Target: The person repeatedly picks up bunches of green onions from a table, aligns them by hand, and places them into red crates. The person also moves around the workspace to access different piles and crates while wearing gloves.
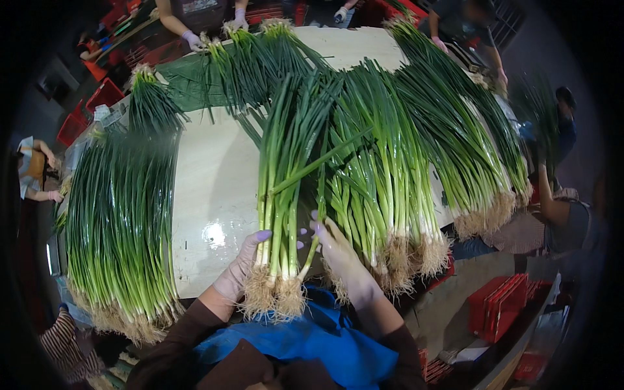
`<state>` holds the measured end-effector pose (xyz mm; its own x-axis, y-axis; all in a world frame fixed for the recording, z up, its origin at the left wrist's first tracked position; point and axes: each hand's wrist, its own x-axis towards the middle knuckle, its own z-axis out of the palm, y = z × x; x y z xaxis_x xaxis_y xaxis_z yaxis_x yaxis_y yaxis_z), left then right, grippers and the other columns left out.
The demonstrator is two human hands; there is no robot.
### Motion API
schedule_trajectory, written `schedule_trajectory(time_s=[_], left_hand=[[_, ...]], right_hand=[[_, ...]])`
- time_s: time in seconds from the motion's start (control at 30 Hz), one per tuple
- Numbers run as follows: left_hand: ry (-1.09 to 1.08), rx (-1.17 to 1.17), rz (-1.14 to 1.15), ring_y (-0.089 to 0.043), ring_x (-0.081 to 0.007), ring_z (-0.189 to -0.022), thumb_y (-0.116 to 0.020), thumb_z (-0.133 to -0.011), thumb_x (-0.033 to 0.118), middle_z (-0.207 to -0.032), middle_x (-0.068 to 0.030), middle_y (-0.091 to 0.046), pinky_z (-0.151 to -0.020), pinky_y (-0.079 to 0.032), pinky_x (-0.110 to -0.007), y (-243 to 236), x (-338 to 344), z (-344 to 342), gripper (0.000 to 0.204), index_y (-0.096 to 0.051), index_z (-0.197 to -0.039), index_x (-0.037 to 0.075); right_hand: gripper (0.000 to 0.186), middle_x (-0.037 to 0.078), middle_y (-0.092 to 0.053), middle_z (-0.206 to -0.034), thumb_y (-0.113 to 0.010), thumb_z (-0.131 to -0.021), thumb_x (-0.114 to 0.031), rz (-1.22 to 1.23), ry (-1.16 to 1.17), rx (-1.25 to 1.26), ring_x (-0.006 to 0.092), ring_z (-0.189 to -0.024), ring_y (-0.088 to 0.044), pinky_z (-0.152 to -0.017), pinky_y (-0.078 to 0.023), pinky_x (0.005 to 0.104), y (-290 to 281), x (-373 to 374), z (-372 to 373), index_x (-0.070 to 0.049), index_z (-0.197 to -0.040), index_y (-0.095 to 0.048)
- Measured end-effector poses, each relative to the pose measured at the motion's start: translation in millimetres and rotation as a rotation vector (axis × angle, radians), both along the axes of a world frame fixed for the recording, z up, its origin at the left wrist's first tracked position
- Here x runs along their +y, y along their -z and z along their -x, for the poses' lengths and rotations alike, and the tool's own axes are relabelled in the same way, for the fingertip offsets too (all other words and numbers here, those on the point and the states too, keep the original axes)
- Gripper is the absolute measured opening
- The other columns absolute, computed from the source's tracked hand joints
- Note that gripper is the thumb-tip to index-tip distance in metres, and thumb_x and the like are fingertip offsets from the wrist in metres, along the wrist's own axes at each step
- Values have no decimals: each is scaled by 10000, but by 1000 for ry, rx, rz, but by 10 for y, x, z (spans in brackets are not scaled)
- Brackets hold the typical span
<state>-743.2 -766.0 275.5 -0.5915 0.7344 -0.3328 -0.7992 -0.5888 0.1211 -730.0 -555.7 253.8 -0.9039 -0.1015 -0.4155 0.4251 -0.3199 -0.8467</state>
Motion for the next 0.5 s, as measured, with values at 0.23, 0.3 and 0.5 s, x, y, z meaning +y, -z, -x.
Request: schedule_trajectory(time_s=[0.23,0.3,0.5], left_hand=[[-57,324,554,-641,-218,-930,-640,-794,55,-1089,-118,-608,-789,-547,-339,-23,-3,-62,630,-371,-1363,34],[-89,365,591,-623,-199,-958,-641,-789,20,-1140,-100,-578,-799,-534,-324,-18,-143,-111,678,-329,-1390,38],[-169,429,459,-607,-208,-1009,-660,-774,54,-1158,-115,-570,-879,-516,-319,-385,-488,-325,689,-332,-1379,16]], right_hand=[[627,117,-558,-1226,-705,-833,-380,559,-109,-71,226,-1097,-563,-915,-502,373,82,-494,886,-60,-1310,-453],[593,116,-550,-1220,-698,-859,-252,365,-71,-30,219,-1098,-557,-879,-512,374,-112,-729,866,-48,-1333,-406],[682,115,-528,-1259,-653,-860,-170,-19,-102,156,214,-1140,-518,-952,-431,342,-753,-1243,697,-38,-1422,-290]])
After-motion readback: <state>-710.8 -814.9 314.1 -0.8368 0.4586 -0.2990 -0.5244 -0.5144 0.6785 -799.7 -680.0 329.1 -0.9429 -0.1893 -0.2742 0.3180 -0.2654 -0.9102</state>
